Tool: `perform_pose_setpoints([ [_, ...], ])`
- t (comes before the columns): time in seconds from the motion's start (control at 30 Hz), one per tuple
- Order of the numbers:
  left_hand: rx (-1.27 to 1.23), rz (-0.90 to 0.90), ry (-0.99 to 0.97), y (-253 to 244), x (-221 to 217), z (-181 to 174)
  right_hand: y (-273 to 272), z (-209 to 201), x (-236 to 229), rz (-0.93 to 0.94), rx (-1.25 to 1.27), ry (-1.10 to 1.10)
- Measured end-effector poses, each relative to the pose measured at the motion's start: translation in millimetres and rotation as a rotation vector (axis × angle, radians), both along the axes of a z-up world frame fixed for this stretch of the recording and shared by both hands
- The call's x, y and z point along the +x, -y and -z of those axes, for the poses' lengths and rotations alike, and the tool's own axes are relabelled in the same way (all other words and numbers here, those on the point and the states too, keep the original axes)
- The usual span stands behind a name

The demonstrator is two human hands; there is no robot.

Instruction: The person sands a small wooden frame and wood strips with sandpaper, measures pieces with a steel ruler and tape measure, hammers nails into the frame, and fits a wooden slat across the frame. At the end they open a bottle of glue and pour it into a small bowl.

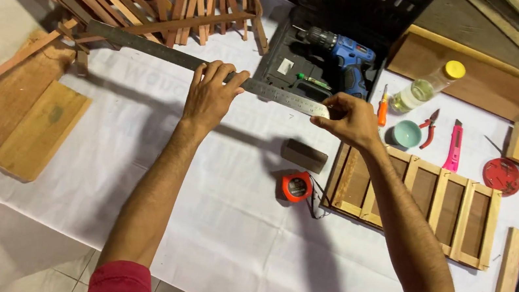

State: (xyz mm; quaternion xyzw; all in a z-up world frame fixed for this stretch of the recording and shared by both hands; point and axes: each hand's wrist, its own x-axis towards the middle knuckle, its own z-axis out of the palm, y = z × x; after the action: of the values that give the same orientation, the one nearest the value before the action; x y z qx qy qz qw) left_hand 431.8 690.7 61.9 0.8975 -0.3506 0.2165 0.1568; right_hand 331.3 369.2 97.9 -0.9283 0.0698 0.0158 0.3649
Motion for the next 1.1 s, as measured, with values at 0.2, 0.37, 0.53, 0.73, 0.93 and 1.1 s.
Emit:
perform_pose_setpoints([
  [0.2,0.011,-0.029,-0.148,-28.1,28.3,60.4,-31.3,83.4,33.5,-0.039,0.098,0.046],
  [0.37,0.069,-0.035,-0.139,-27.5,40.2,107.1,-37.4,138.3,42.2,-0.025,-0.031,-0.016],
  [0.53,0.126,-0.086,-0.144,-24.1,34.9,170.0,-39.5,158.2,36.5,-0.034,-0.136,0.062],
  [0.73,-0.031,-0.018,-0.257,-16.8,31.6,160.2,-48.9,158.3,19.3,-0.085,-0.199,0.233],
  [0.93,0.015,-0.030,-0.182,-18.2,31.9,171.4,-58.5,163.5,9.5,-0.058,-0.348,0.326],
  [1.1,0.030,-0.021,-0.212,-18.9,34.1,177.1,-54.1,156.3,8.3,-0.054,-0.503,0.419],
])
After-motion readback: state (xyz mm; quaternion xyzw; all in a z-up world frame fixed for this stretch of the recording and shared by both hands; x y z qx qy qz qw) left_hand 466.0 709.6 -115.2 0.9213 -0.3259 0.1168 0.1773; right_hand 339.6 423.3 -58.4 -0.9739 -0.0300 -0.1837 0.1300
